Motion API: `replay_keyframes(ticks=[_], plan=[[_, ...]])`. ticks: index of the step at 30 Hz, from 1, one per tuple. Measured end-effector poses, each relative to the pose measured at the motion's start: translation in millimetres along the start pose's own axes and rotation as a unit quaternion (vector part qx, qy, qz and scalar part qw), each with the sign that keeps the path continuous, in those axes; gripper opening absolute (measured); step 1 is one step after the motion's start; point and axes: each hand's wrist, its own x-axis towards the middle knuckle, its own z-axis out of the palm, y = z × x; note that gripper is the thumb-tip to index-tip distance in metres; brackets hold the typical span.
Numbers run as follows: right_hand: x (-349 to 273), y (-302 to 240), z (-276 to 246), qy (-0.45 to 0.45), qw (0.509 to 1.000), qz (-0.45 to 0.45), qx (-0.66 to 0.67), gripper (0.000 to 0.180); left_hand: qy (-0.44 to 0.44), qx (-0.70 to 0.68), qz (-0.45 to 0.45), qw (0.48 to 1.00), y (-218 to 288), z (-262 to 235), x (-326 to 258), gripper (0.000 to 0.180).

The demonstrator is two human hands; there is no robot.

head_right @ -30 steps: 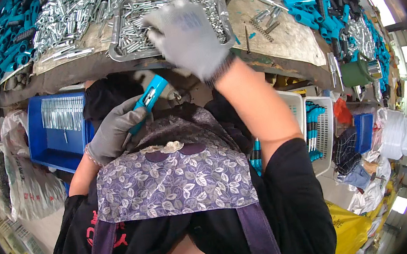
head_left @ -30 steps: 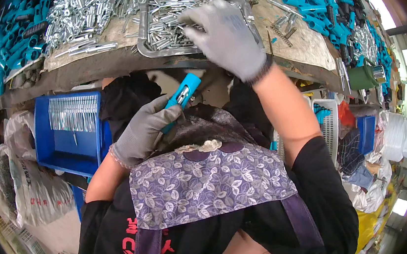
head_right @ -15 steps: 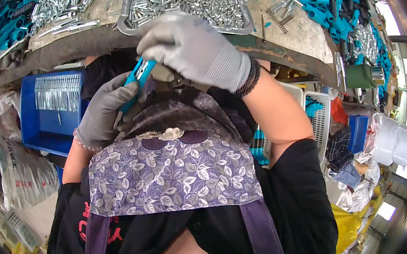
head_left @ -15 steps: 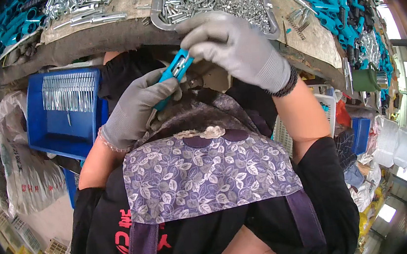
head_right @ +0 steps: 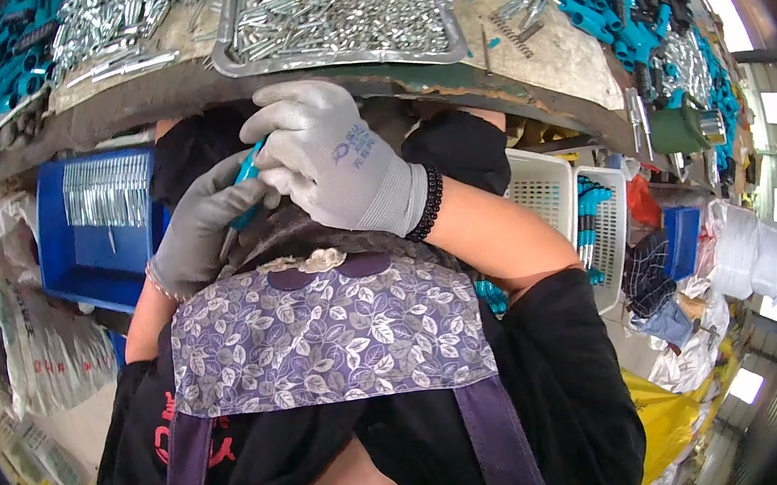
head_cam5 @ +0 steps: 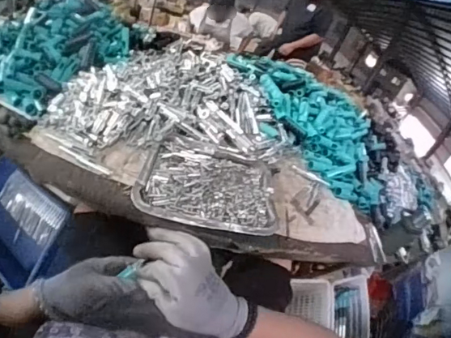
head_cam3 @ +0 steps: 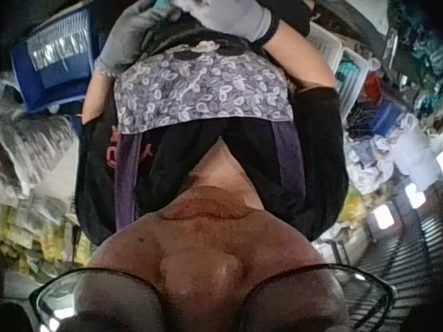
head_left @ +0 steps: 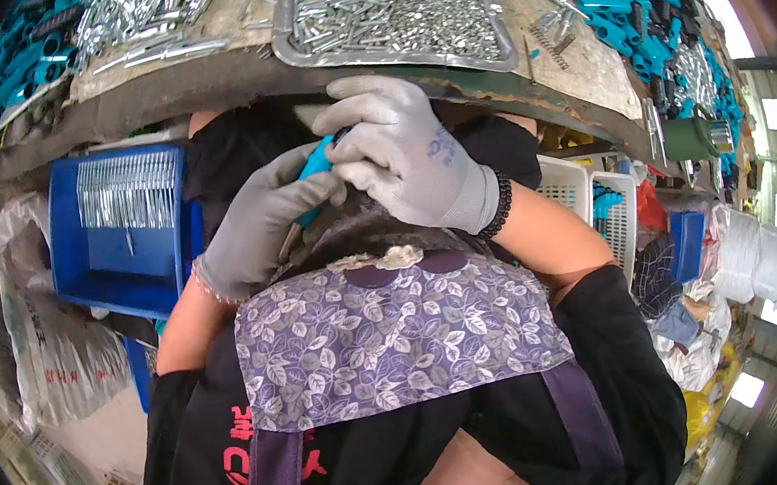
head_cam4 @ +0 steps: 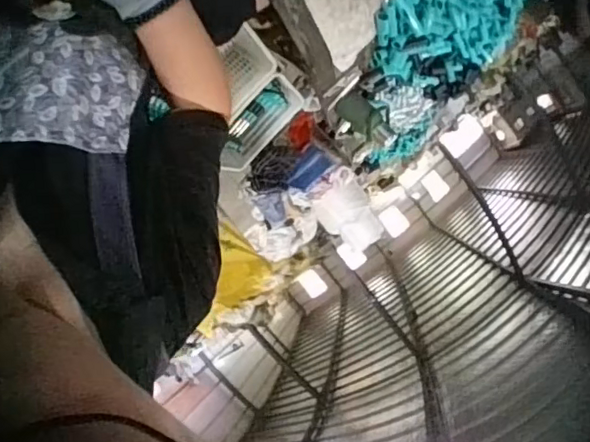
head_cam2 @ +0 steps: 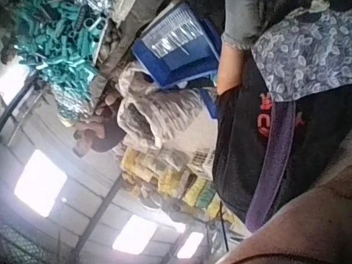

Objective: Assembling hand tools by inserting metal shafts and internal components into plastic screwdriver-style handles.

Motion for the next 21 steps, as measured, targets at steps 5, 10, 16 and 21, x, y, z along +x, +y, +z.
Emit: replay_keyframes(ticks=[5,10,16,21], plan=[[-12.0,-4.3,-10.3,-0.033,0.97,0.194,0.145,0.026,0.017,0.17,0.073,0.983,-14.4,-4.7,3.5,0.051],[-19.4,-1.4,-16.8,-0.128,0.919,0.276,0.249,0.036,-0.003,0.217,0.06,0.974,-6.7,1.7,6.6,0.05],[-20.4,-0.9,-26.0,-0.15,0.901,0.3,0.274,0.033,-0.023,0.164,-0.005,0.986,-6.7,5.1,10.5,0.052],[-24.7,-1.6,-28.7,-0.154,0.886,0.313,0.306,0.03,-0.031,0.217,0.022,0.976,-8.4,6.4,13.1,0.048]])
